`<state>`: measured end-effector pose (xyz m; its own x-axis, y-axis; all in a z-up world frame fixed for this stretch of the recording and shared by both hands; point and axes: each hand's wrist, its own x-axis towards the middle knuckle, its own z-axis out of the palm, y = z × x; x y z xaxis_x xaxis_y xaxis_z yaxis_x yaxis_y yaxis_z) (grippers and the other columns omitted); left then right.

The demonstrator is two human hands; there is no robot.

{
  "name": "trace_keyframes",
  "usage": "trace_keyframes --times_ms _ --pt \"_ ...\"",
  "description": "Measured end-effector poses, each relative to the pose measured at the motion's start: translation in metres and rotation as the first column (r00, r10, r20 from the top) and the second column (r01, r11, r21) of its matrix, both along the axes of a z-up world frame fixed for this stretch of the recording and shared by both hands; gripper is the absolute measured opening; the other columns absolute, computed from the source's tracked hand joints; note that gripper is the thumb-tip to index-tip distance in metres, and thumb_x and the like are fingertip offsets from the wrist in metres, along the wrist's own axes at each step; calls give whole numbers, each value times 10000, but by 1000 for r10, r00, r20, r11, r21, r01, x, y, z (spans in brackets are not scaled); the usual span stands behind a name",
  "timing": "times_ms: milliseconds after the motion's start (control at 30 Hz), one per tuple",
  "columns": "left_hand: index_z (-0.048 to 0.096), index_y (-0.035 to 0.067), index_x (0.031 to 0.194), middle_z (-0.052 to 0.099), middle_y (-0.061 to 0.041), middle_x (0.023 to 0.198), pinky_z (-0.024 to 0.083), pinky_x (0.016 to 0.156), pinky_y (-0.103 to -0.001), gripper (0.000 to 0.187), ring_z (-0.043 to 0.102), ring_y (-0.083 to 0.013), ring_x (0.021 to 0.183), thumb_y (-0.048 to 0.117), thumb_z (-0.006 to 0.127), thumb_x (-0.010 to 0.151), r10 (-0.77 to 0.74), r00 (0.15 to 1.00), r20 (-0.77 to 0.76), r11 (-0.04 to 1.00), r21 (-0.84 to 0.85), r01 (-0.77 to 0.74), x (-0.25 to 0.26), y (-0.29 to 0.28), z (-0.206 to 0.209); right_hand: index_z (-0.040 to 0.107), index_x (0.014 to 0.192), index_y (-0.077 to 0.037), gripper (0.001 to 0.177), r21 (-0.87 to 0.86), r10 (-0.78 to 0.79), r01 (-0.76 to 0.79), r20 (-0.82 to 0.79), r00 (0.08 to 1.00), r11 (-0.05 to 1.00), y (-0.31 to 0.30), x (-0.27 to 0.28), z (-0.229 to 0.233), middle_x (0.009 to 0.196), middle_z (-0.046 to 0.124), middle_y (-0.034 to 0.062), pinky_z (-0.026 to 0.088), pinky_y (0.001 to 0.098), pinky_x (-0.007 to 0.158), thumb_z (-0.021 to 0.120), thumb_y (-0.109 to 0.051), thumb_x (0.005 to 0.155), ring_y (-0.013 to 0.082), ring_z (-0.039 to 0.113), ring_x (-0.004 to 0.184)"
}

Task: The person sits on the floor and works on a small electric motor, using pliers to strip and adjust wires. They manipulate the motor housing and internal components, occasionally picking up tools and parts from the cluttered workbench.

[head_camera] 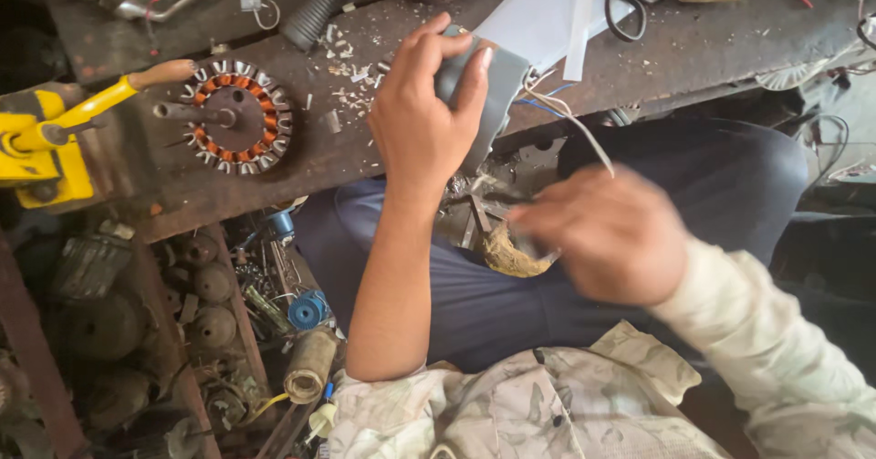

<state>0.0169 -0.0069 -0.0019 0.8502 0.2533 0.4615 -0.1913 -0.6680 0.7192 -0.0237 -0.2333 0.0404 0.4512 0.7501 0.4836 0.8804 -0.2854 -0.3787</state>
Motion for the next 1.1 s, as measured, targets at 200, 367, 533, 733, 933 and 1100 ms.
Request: trace_keyframes --times_ms 200,367,533,733,933,1100 --pt "663 118 1074 715 -78 1280 603 925 -366 213 732 -267 1148 251 791 969 -31 999 29 999 -30 32 -1 3 -4 737 1019 -49 307 -524 -129 239 237 963 818 -1 0 -63 1195 735 170 436 427 1121 700 -135 727 313 604 1276" --pt "657 113 1073 718 -79 1261 603 910 -368 205 735 -274 1139 242 785 977 7 999 46 1000 19 -8 1 0 -5 741 1105 -19 245 -433 -356 375 129 926 820 -8 17 -58 1097 730 97 414 414 1194 702 -121 886 286 595 1313" --pt "654 103 1058 719 -88 1266 607 888 -363 215 743 -272 1102 243 789 967 2 998 55 999 -35 0 -2 4 -7 740 1094 0 223 -253 -407 404 44 913 879 11 10 -39 1024 698 134 492 442 1122 738 -88 889 303 638 1162" --pt "646 96 1099 723 -53 1249 609 922 -364 231 748 -258 1112 244 783 985 -16 999 50 996 -82 20 -10 4 -8 720 1189 0 182 7 -491 501 208 846 866 24 21 -12 1123 688 130 549 391 917 763 -72 1028 325 642 1095" --pt "659 135 1049 741 -24 1169 593 841 -363 245 751 -239 1043 325 777 951 56 998 -11 998 -39 -56 8 -2 -2 726 1014 -60 74 -208 -430 449 128 894 869 33 77 -12 929 702 75 565 393 835 756 -108 1062 279 702 897" --pt "653 156 1031 734 -31 1149 588 818 -405 248 736 -289 1033 374 759 980 66 997 -42 997 35 -64 26 -5 -2 736 1031 -39 73 -119 -410 392 -229 883 912 18 100 -36 972 718 102 554 396 749 751 -110 1018 289 714 845"
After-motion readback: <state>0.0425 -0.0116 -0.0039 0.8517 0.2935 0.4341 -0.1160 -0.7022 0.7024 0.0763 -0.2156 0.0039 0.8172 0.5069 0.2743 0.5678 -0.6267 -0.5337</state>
